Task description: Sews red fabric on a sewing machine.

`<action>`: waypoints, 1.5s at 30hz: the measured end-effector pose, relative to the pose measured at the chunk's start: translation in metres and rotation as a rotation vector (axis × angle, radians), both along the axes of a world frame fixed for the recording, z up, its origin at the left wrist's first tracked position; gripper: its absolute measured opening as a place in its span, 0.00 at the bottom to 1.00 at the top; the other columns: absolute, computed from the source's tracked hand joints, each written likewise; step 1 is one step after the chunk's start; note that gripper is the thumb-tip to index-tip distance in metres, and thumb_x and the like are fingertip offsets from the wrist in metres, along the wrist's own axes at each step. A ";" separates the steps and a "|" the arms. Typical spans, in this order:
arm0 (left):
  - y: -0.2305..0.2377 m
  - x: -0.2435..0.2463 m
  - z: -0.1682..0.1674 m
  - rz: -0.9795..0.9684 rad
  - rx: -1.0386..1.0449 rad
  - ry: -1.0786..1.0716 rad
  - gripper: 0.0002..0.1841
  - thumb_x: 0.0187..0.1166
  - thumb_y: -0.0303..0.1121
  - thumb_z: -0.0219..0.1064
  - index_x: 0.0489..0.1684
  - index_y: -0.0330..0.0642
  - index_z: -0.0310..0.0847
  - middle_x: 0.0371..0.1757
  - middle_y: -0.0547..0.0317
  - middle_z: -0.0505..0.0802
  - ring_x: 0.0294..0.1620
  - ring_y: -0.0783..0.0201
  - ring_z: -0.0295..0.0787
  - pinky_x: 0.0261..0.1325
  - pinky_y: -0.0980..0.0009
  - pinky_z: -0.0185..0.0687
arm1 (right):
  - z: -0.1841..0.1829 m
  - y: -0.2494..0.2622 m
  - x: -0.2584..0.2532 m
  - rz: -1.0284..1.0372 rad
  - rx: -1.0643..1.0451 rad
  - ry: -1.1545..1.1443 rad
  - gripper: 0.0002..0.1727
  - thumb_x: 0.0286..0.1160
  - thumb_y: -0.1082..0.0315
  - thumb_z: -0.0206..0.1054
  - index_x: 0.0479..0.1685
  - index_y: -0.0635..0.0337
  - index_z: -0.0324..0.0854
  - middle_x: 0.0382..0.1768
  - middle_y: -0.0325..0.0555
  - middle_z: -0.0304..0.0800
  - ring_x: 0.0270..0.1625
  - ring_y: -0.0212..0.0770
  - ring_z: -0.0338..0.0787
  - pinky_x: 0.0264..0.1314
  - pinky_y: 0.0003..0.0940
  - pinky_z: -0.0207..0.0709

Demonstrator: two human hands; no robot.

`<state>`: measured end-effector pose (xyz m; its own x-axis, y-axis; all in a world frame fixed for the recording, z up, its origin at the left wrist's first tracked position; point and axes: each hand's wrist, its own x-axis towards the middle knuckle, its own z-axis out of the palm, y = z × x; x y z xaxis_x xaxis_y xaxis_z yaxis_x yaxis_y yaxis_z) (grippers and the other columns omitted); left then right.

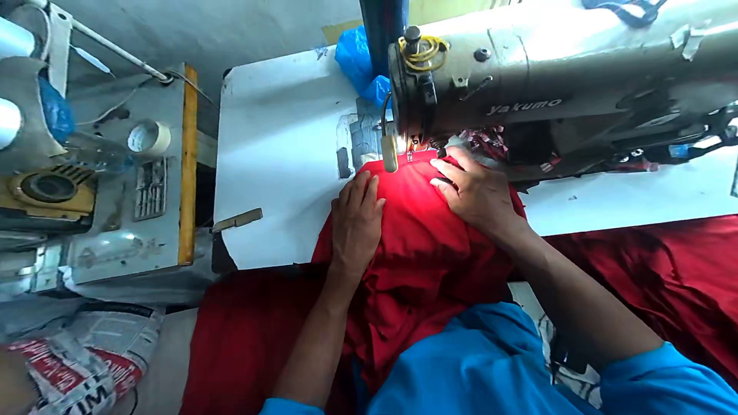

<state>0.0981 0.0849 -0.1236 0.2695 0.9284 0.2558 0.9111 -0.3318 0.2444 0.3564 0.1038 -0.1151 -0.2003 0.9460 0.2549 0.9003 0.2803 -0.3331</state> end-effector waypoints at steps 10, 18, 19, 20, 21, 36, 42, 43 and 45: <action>0.016 0.005 0.000 -0.007 0.005 -0.011 0.24 0.93 0.47 0.51 0.82 0.48 0.76 0.86 0.57 0.75 0.84 0.50 0.70 0.74 0.45 0.72 | -0.001 0.004 0.005 -0.021 0.033 -0.010 0.19 0.82 0.58 0.65 0.69 0.44 0.88 0.81 0.42 0.78 0.46 0.49 0.92 0.35 0.53 0.84; 0.020 -0.001 -0.001 -0.046 0.025 -0.030 0.24 0.92 0.46 0.52 0.81 0.48 0.77 0.85 0.57 0.76 0.85 0.51 0.70 0.77 0.47 0.71 | -0.005 0.007 0.005 -0.036 0.051 0.013 0.19 0.83 0.56 0.64 0.70 0.42 0.88 0.79 0.40 0.79 0.47 0.48 0.92 0.38 0.52 0.85; 0.019 -0.001 -0.001 -0.046 0.020 -0.024 0.24 0.92 0.46 0.52 0.81 0.48 0.76 0.86 0.57 0.76 0.85 0.51 0.69 0.77 0.46 0.71 | -0.005 0.008 0.005 -0.037 0.048 0.017 0.19 0.84 0.55 0.63 0.70 0.41 0.87 0.79 0.40 0.80 0.48 0.48 0.93 0.38 0.52 0.85; 0.018 -0.001 0.000 -0.048 0.013 -0.022 0.24 0.92 0.46 0.52 0.81 0.48 0.76 0.86 0.56 0.75 0.85 0.51 0.69 0.78 0.46 0.70 | -0.006 0.008 0.005 -0.036 0.046 0.020 0.19 0.84 0.55 0.63 0.70 0.41 0.87 0.79 0.40 0.80 0.49 0.48 0.93 0.39 0.52 0.85; 0.017 -0.001 0.001 -0.050 0.005 -0.024 0.24 0.92 0.46 0.52 0.81 0.49 0.77 0.86 0.56 0.75 0.86 0.51 0.68 0.79 0.47 0.69 | -0.006 0.009 0.006 -0.034 0.046 0.018 0.19 0.84 0.55 0.63 0.70 0.41 0.87 0.79 0.40 0.80 0.49 0.48 0.93 0.39 0.52 0.85; 0.009 0.012 0.005 -0.045 -0.031 -0.008 0.26 0.91 0.51 0.53 0.82 0.51 0.77 0.87 0.57 0.75 0.87 0.53 0.68 0.80 0.47 0.68 | -0.008 0.006 0.006 -0.017 0.057 0.018 0.19 0.85 0.55 0.62 0.70 0.43 0.87 0.79 0.42 0.79 0.51 0.49 0.92 0.40 0.52 0.85; 0.013 0.010 0.007 -0.042 -0.045 -0.015 0.28 0.90 0.54 0.53 0.83 0.51 0.75 0.87 0.58 0.74 0.87 0.53 0.67 0.79 0.45 0.68 | -0.005 0.005 0.005 -0.036 0.051 0.034 0.19 0.85 0.55 0.63 0.70 0.43 0.88 0.78 0.41 0.80 0.50 0.49 0.93 0.39 0.53 0.85; 0.013 0.010 0.005 -0.041 -0.041 -0.015 0.28 0.91 0.54 0.53 0.83 0.51 0.75 0.87 0.58 0.74 0.87 0.52 0.67 0.80 0.46 0.68 | -0.005 0.005 0.004 -0.043 0.051 0.033 0.19 0.84 0.55 0.63 0.69 0.42 0.88 0.78 0.41 0.81 0.50 0.49 0.93 0.40 0.53 0.85; 0.014 0.009 0.003 -0.037 -0.031 -0.009 0.28 0.91 0.54 0.52 0.84 0.52 0.75 0.87 0.58 0.74 0.87 0.53 0.67 0.80 0.46 0.68 | -0.006 0.006 0.004 -0.052 0.049 0.032 0.18 0.84 0.55 0.63 0.68 0.42 0.88 0.77 0.40 0.81 0.51 0.48 0.93 0.40 0.53 0.85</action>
